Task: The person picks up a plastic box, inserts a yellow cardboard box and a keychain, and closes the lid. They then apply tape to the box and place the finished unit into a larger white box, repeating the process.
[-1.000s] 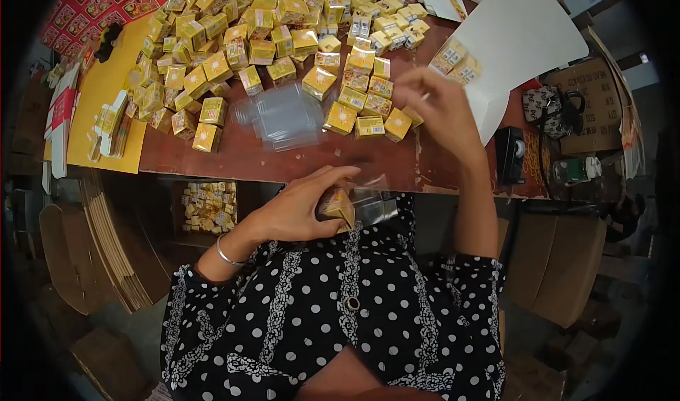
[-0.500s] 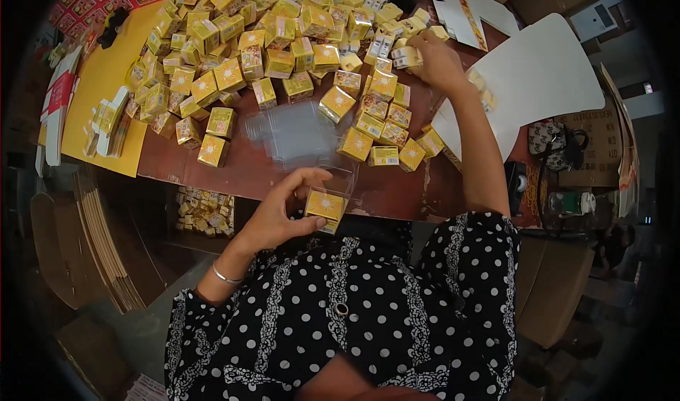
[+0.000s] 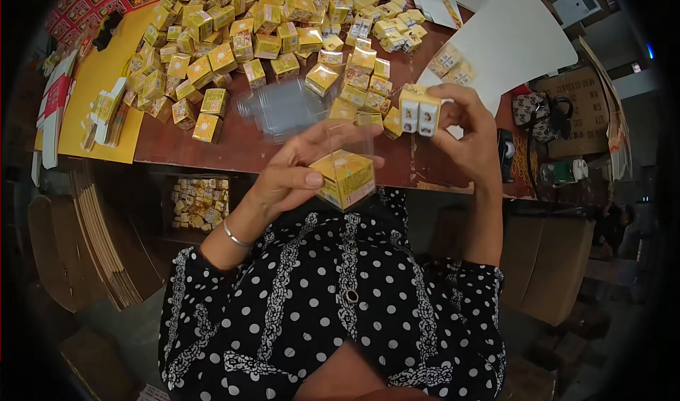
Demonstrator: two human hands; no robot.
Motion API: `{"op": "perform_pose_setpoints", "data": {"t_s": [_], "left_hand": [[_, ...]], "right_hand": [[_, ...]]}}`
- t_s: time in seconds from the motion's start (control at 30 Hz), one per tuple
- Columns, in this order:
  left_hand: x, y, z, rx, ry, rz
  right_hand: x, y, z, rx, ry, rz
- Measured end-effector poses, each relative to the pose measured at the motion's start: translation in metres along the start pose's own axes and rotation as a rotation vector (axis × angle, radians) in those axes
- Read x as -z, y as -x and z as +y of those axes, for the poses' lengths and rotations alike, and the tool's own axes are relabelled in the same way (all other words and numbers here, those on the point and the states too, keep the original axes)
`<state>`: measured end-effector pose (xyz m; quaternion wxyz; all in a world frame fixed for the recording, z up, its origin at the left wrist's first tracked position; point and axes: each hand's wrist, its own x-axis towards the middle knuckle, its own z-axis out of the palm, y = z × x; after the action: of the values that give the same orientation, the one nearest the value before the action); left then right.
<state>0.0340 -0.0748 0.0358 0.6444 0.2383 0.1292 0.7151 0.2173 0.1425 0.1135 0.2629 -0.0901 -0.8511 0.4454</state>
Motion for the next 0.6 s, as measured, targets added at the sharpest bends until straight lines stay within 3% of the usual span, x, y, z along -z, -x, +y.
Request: {"op": "perform_pose_setpoints", "data": {"t_s": [0.07,0.23,0.3,0.43,0.53,0.6], "left_hand": [[-0.011,-0.004,-0.007,0.016,0.026,-0.019],[-0.012,-0.001,-0.021,0.034,0.058,-0.001],[-0.019,0.001,-0.019,0.016,-0.013,-0.101],[-0.022,0.003,-0.026,0.029,-0.122,-0.138],[-0.019,0.008,-0.030,0.097,-0.119,-0.070],[-0.014,0.009,-0.034,0.122,-0.074,-0.068]], "right_hand": [[-0.004,0.022,-0.009,-0.187,-0.115,-0.103],[-0.026,0.044,-0.029,-0.210,-0.340,-0.008],[-0.028,0.048,-0.030,-0.155,-0.502,-0.051],[-0.038,0.059,-0.012,-0.098,-0.216,0.020],[-0.041,0.069,-0.006,-0.251,-0.225,0.011],[-0.038,0.070,-0.010,-0.537,-0.396,-0.039]]}}
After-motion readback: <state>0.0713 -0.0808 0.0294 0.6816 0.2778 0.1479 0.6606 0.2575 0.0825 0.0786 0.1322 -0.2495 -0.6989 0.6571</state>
